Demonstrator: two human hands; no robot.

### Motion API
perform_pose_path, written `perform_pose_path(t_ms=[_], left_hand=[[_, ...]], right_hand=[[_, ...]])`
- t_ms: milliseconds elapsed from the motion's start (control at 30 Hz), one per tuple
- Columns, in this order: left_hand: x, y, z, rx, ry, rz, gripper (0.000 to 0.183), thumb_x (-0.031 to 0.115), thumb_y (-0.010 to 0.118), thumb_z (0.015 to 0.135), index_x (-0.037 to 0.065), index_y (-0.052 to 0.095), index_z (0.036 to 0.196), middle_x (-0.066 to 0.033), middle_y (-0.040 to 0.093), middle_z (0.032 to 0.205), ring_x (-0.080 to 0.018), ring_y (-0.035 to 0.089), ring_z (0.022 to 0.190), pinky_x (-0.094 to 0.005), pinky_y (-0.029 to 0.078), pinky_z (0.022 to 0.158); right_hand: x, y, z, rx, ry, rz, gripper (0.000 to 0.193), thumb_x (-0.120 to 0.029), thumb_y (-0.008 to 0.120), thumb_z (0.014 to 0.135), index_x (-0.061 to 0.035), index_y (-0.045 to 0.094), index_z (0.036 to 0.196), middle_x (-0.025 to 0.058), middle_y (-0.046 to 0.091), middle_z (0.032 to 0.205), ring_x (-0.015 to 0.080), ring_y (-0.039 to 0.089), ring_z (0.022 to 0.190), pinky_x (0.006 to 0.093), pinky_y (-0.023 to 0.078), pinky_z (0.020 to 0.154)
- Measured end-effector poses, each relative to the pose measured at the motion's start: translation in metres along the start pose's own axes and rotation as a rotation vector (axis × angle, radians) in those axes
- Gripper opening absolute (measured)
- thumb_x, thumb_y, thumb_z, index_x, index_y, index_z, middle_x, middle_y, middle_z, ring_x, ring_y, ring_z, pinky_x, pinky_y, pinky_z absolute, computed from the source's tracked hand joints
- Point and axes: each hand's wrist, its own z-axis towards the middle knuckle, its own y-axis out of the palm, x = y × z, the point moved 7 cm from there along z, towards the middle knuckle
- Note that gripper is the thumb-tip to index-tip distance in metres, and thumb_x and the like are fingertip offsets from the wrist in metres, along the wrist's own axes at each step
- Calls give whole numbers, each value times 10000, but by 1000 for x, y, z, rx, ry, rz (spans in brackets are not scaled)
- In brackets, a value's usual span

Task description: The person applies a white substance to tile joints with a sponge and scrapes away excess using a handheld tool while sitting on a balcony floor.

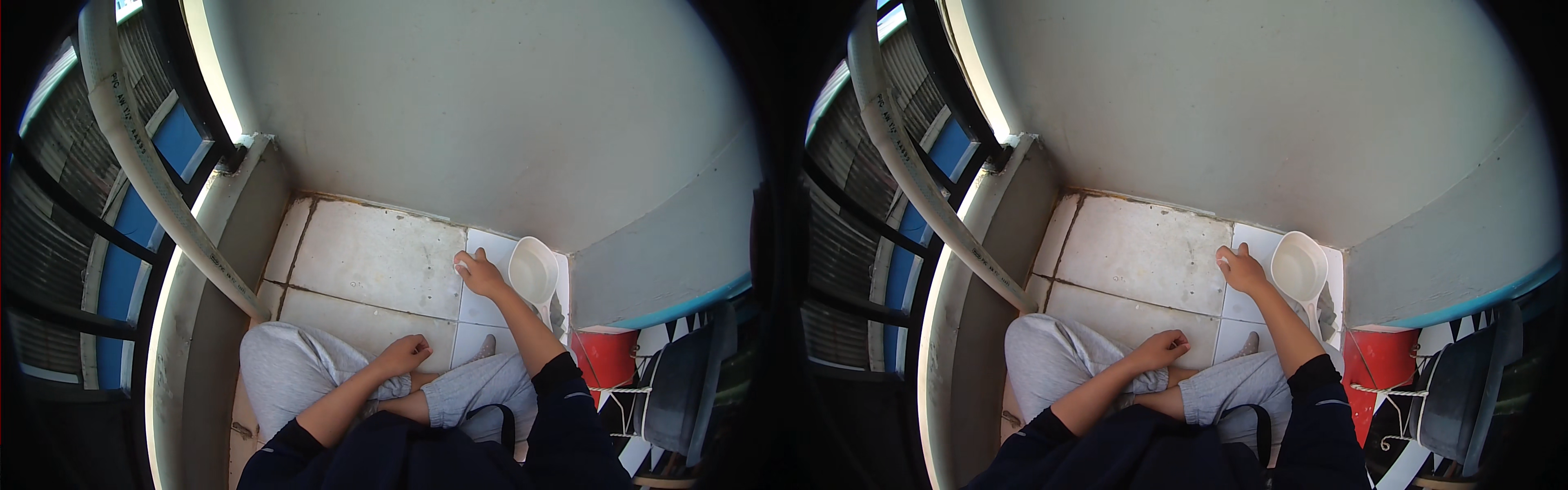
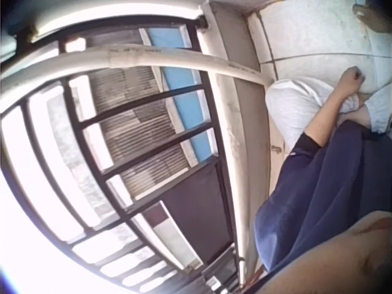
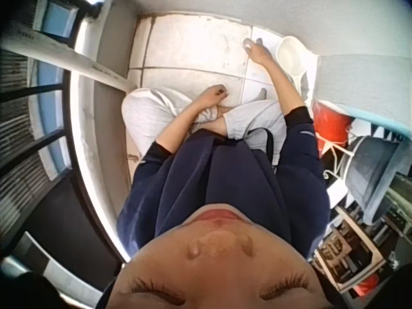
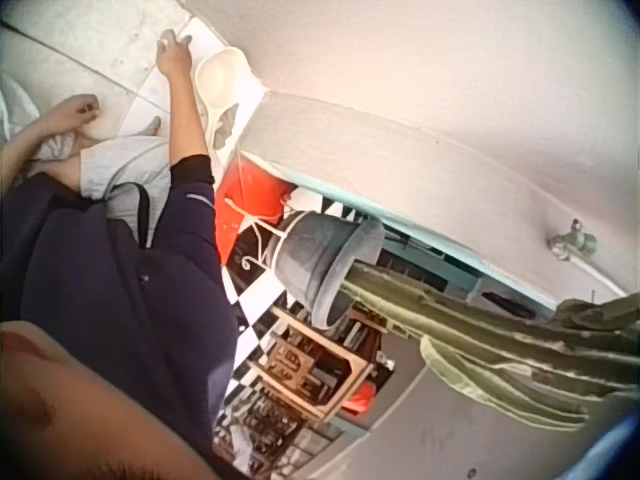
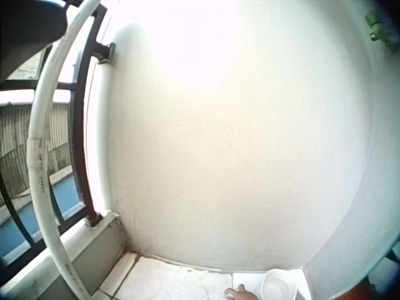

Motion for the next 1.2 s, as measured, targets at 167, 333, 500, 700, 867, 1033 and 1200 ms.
perform_pose_path(t_ms=[167,333,500,700,867,1033,1200], left_hand=[[3,3,1,-19,23,26,288,265,559,814,-21,575,853,-168,602,821,-276,586,748,-348,465,686],[7,3,-2,-11,35,17,278,260,554,814,-17,567,832,-166,592,799,-285,575,746,-357,457,683],[6,3,-7,-16,20,25,266,257,552,813,-9,561,821,-167,580,795,-290,564,756,-359,450,681],[8,7,-2,-59,8,93,254,252,547,832,2,565,876,-146,580,829,-239,565,755,-331,456,692],[9,3,-3,-24,32,124,254,250,544,834,1,565,874,-143,579,825,-238,565,753,-330,454,691],[4,2,-7,-19,20,65,265,264,552,811,-1,559,824,-166,575,797,-294,554,767,-365,446,683],[6,8,-5,-58,11,96,247,247,546,832,6,565,884,-141,579,825,-235,561,755,-330,450,688]], right_hand=[[4,8,-19,224,-149,112,437,-195,570,783,-123,375,1168,192,420,1034,351,516,923,420,442,782],[2,39,-37,166,-66,-162,430,-302,528,818,-79,392,1160,179,441,1048,325,518,917,465,449,725],[-7,30,-10,176,-88,-358,417,-367,492,835,-107,396,1147,158,509,963,296,550,867,443,465,662],[16,-1,47,235,146,-130,408,-374,454,860,-124,353,1167,188,507,1005,325,567,868,430,475,687],[19,23,33,3,117,-66,390,-356,432,871,-126,301,1156,220,521,989,361,568,907,444,468,733],[-10,48,-20,-93,-22,-165,378,-358,435,869,-137,307,1147,222,531,960,367,577,849,456,463,706],[14,11,25,103,108,-60,350,-344,432,872,-146,318,1136,211,529,987,360,575,861,447,462,713]])
